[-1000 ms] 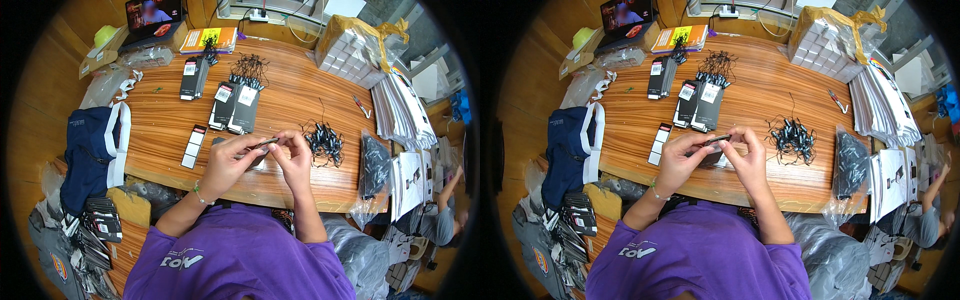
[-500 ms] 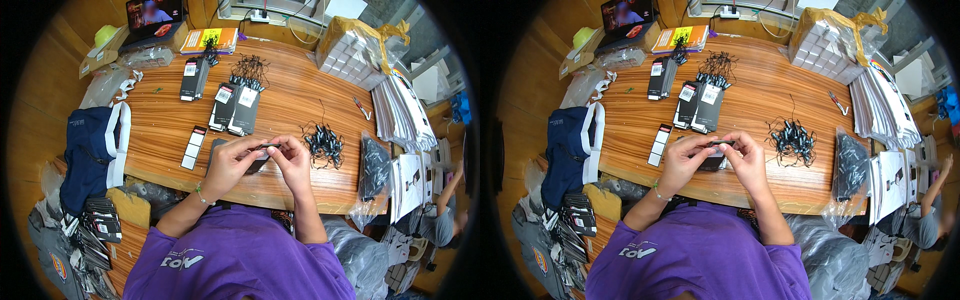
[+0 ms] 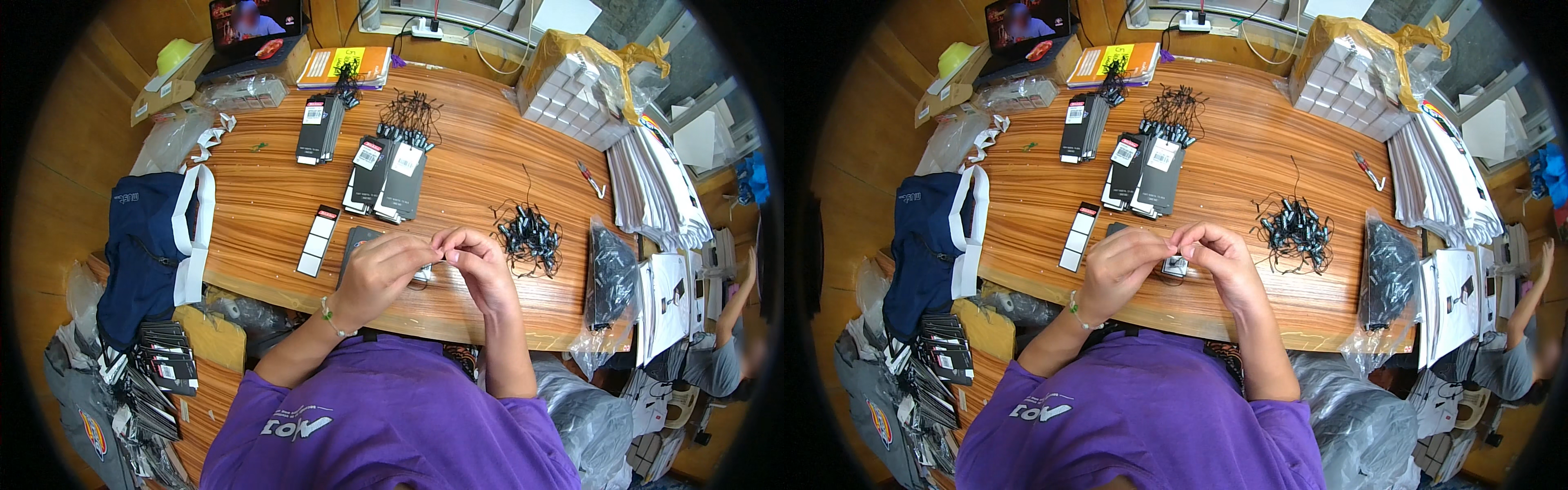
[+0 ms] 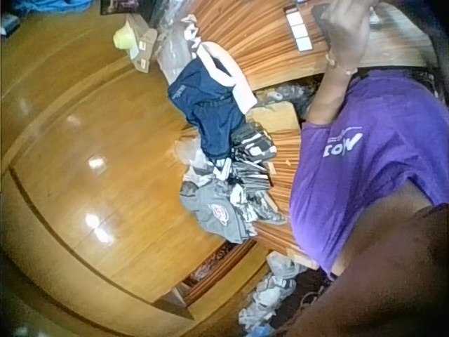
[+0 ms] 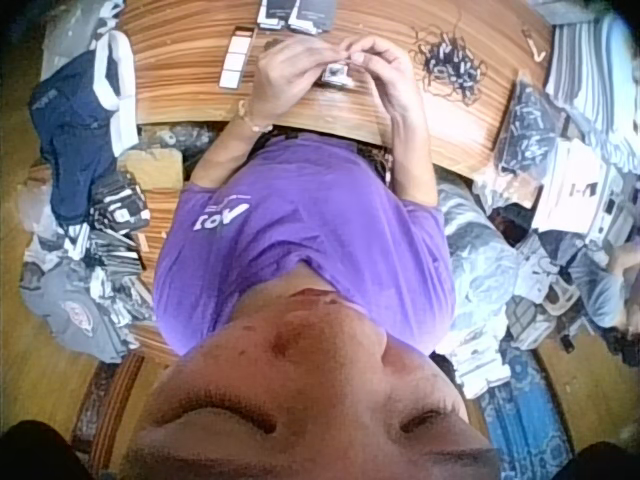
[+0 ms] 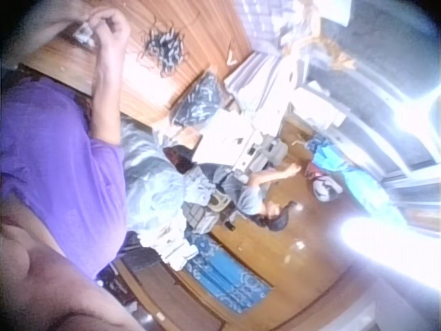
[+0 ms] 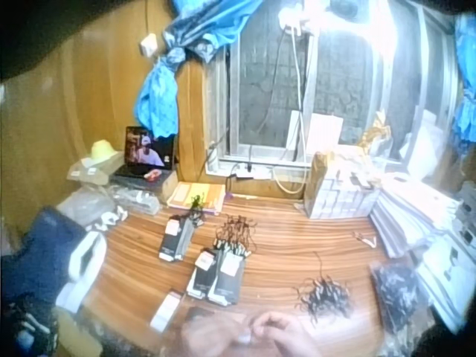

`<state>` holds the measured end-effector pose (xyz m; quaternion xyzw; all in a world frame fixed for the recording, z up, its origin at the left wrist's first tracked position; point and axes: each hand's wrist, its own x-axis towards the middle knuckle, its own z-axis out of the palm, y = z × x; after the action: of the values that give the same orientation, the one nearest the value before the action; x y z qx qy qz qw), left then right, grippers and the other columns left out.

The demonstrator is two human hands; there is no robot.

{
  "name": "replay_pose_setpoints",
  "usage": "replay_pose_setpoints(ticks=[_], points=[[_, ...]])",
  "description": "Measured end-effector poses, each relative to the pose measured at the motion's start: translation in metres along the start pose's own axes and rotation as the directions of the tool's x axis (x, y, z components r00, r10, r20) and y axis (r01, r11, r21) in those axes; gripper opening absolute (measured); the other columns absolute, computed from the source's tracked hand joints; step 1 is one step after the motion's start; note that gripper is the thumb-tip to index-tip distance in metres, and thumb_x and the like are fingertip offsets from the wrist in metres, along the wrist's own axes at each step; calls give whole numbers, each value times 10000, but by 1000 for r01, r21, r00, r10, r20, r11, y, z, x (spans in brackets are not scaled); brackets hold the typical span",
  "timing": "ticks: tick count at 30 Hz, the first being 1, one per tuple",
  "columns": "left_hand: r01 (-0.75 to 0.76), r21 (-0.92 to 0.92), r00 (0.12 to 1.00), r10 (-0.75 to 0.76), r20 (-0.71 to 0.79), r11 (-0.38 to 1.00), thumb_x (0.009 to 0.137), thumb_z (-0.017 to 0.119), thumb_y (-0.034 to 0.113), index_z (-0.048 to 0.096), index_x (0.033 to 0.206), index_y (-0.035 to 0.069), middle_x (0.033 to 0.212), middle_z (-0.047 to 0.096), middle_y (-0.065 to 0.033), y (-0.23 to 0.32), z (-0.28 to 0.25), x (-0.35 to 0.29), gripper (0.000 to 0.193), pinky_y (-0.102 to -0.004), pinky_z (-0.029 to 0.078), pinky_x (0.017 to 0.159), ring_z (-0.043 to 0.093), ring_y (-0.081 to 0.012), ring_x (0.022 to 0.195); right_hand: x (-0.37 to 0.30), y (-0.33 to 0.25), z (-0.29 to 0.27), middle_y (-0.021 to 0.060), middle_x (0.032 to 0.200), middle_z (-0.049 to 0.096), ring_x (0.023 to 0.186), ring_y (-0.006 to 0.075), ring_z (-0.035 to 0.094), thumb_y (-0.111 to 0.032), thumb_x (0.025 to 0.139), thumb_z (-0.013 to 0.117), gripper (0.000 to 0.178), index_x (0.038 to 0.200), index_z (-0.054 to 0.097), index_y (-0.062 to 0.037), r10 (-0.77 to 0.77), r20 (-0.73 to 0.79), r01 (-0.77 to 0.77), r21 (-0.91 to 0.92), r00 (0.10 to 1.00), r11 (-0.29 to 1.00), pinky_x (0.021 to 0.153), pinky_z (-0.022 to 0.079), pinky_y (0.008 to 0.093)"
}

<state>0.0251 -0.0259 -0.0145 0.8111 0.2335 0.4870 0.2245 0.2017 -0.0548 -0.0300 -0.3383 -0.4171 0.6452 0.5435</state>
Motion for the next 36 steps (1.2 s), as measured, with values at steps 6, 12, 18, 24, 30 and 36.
replay_pose_setpoints(ticks=[6, 12, 18, 24, 30, 36], points=[[-47, -25, 997, 48, 62, 999, 662, 659, -78, 647, 837, 19, 810, 645, -81, -5, -2, 1, 200, -294, 501, 633, 634, -218, 754, 4, -4, -4, 67, 803, 568, 816, 176, 543, -96, 862, 535, 45, 866, 548, -53, 8, -81, 21, 359, 997, 933, 825, 424, 324], [112, -40, 989, -107, 100, 993, 694, 671, -51, 643, 891, 20, 874, 640, -88, -9, -4, -11, 211, -295, 508, 646, 633, -213, 775, 4, -29, -8, 45, 711, 501, 663, 161, 481, -150, 925, 486, 73, 951, 486, -82, -307, -260, 385, 341, 915, 858, 806, 439, 398], [602, -173, 798, -578, 169, 780, 787, 669, 137, 497, 1215, 45, 1050, 569, -85, -53, -46, -15, 470, -291, 464, 819, 547, -171, 989, -15, -40, -1, 44, 719, 519, 656, 123, 474, -91, 887, 541, 77, 949, 506, -60, -335, -204, 373, 197, 920, 907, 679, 410, 304], [629, 302, 681, -695, 230, 716, 795, 653, 246, 495, 1244, 81, 1165, 503, -133, -120, -103, -45, 504, -350, 377, 949, 460, -305, 1116, -30, -45, -12, 87, 790, 588, 687, 123, 533, 6, 850, 545, 188, 1035, 518, -5, -379, -332, 303, -258, 864, 917, 637, 434, 232], [542, 359, 703, -644, 302, 760, 645, 749, 103, 603, 1123, 75, 1127, 501, -91, -129, -103, -41, 500, -327, 399, 916, 481, -252, 1062, -35, -47, -18, 92, 783, 600, 668, 114, 528, 12, 850, 542, 119, 969, 553, 8, -382, -341, 275, -322, 859, 906, 614, 426, 220], [445, 347, 862, -500, 83, 826, 686, 718, 56, 591, 1076, 43, 1087, 544, -70, -104, -99, -49, 411, -316, 436, 874, 535, -229, 986, -36, -47, -16, 70, 740, 587, 643, 95, 518, -13, 860, 536, 122, 982, 544, 0, -376, -361, 245, -359, 854, 901, 566, 402, 201]])
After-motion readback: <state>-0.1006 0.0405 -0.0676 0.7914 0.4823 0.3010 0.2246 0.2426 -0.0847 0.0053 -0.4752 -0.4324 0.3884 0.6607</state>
